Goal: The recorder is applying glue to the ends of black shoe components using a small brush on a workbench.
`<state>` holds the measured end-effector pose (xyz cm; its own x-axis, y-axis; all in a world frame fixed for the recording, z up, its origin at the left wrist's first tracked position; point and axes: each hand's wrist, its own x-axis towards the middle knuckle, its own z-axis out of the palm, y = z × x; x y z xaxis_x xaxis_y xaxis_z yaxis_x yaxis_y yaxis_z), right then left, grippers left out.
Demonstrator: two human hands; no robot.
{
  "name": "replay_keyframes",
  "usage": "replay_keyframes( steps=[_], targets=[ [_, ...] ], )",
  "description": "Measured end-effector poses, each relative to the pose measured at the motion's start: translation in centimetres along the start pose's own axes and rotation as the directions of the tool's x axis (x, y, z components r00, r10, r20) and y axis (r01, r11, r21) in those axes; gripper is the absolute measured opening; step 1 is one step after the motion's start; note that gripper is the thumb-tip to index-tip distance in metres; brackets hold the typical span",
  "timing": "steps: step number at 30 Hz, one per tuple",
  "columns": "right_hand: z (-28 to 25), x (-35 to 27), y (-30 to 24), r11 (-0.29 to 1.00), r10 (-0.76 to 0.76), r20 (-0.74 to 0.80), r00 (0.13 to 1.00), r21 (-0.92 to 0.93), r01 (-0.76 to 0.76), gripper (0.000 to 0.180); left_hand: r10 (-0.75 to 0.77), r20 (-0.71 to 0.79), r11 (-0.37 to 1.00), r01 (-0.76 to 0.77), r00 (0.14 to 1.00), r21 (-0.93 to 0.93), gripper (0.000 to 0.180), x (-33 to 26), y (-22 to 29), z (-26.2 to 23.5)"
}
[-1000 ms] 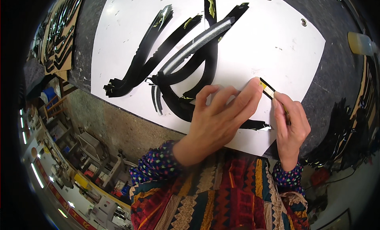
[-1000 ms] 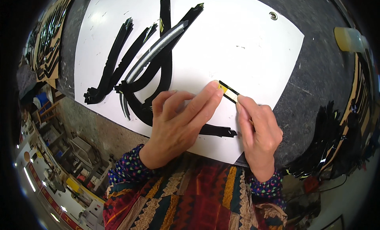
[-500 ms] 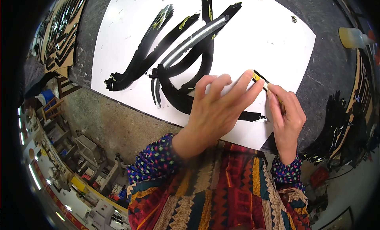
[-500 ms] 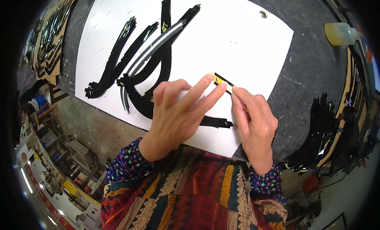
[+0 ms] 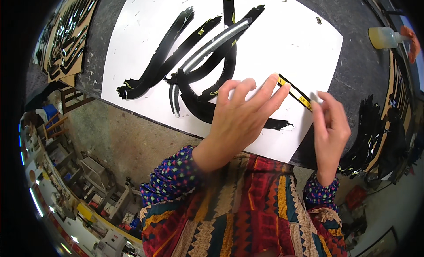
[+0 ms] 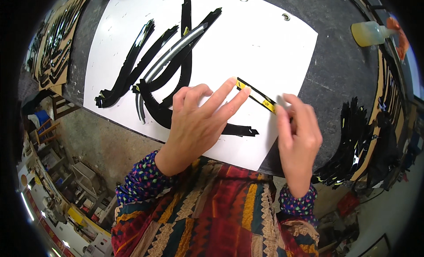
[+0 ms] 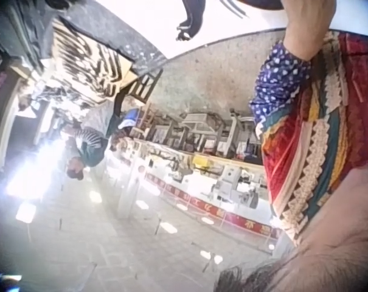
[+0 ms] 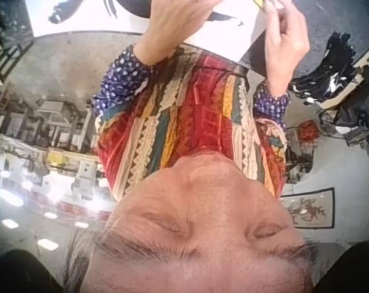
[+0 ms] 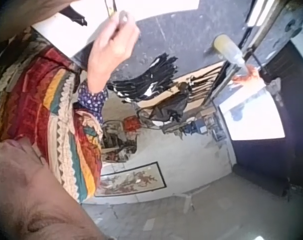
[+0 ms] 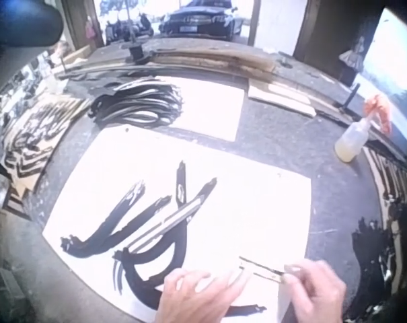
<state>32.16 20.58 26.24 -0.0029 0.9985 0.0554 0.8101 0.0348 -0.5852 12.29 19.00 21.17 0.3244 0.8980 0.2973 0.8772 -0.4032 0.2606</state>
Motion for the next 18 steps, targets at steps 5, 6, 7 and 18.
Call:
replay_keyframes(
  steps=[5, 6, 7, 18],
  targets=[
    [-3.5, 0.7, -0.7, 0.6, 0.178, 0.16, 0.971, 0.764, -0.236, 0.045, 0.017, 0.013, 0.999, -0.018, 1.0, 0.028, 0.052, 0.0, 0.0, 0.0],
    [-3.0, 1.4, -1.7, 0.587, 0.218, 0.168, 0.961, 0.765, -0.267, 0.052, 0.012, 0.008, 1.0, -0.012, 1.0, 0.017, 0.052, 0.0, 0.0, 0.1],
    [-2.3, 2.1, -2.3, 0.572, 0.258, 0.176, 0.95, 0.764, -0.298, 0.059, 0.006, 0.004, 1.0, -0.006, 1.0, 0.006, 0.052, 0.1, 0.1, 0.1],
    [2.7, 3.0, -0.2, 0.502, -0.006, 0.298, 0.955, 0.827, -0.254, 0.021, -0.038, -0.042, 0.991, 0.032, 0.998, -0.131, 0.045, -0.2, -0.1, 0.2]
  ],
)
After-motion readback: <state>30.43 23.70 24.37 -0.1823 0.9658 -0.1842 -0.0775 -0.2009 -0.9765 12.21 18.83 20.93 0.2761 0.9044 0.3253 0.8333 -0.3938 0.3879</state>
